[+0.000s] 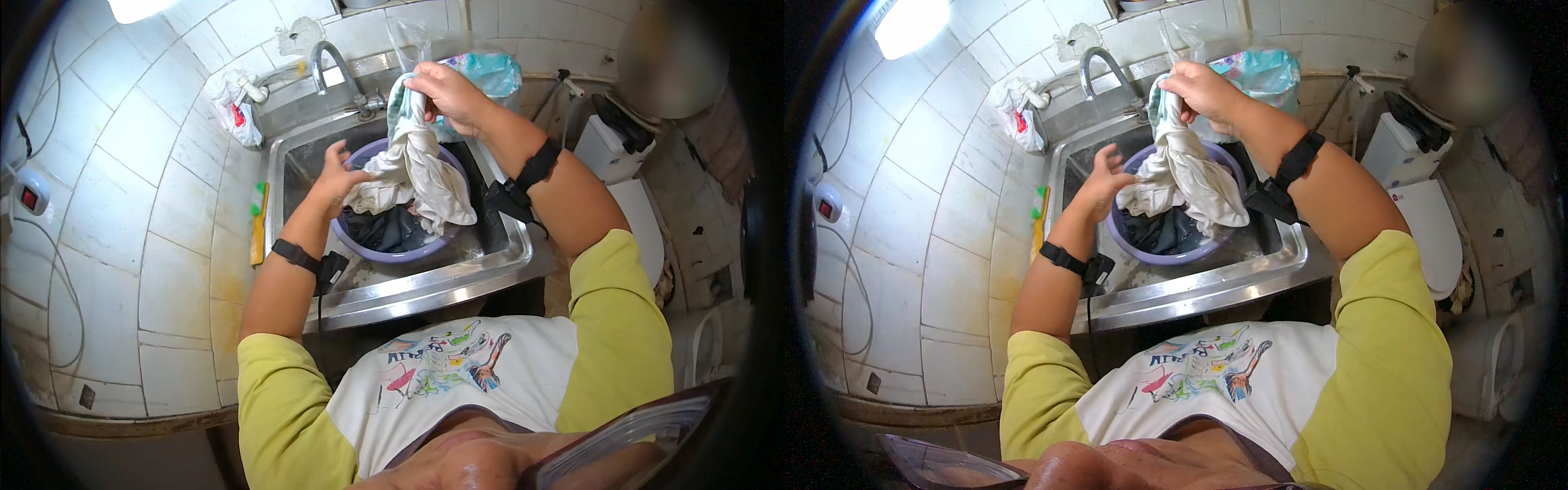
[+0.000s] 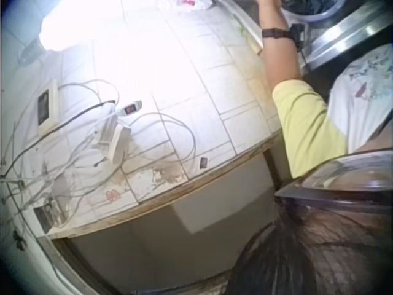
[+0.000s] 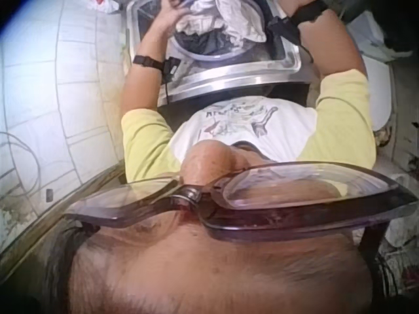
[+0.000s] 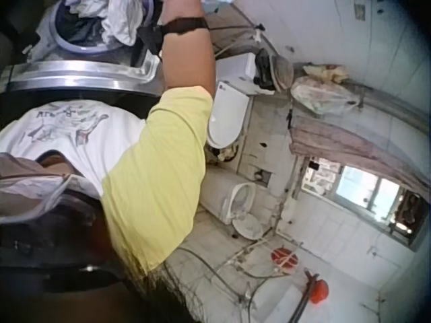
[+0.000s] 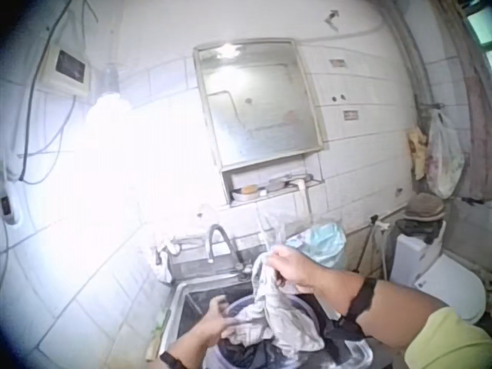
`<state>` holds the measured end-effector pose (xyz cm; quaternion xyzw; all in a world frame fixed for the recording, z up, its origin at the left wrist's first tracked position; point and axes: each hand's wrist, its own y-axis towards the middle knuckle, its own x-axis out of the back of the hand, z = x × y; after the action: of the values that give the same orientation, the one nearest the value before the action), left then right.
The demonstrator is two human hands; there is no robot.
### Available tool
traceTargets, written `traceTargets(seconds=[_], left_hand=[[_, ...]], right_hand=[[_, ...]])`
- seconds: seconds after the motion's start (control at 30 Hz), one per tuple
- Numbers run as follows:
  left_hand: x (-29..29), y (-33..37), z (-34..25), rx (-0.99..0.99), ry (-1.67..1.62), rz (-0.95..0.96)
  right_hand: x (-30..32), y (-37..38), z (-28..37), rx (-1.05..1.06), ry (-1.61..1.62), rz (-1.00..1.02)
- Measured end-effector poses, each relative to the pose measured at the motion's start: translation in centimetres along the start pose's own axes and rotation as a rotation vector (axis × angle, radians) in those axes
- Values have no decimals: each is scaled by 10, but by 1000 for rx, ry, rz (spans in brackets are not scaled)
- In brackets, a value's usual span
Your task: The person washes clothes by hand in a basin inside a sink, rubbing and wringing a peach-colored garment and a white garment one at a time.
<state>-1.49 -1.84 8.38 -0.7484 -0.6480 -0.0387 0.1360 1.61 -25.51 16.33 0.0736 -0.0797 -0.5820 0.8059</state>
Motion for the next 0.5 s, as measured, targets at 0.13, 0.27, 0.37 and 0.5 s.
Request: traceTargets(seconds=[0.13,0.27,0.37,0.5], left_hand=[[-20,-6,-11,-245,130,203],[-26,7,2,-264,-59,373],[-24,6,-1,-267,63,283],[-19,-1,-16,-158,-373,185]], right_hand=[[-10,0,7,-7,23,72],[-8,0,6,-43,14,136],[6,-1,-8,-102,-54,116],[9,-11,-29,-205,-155,179]])
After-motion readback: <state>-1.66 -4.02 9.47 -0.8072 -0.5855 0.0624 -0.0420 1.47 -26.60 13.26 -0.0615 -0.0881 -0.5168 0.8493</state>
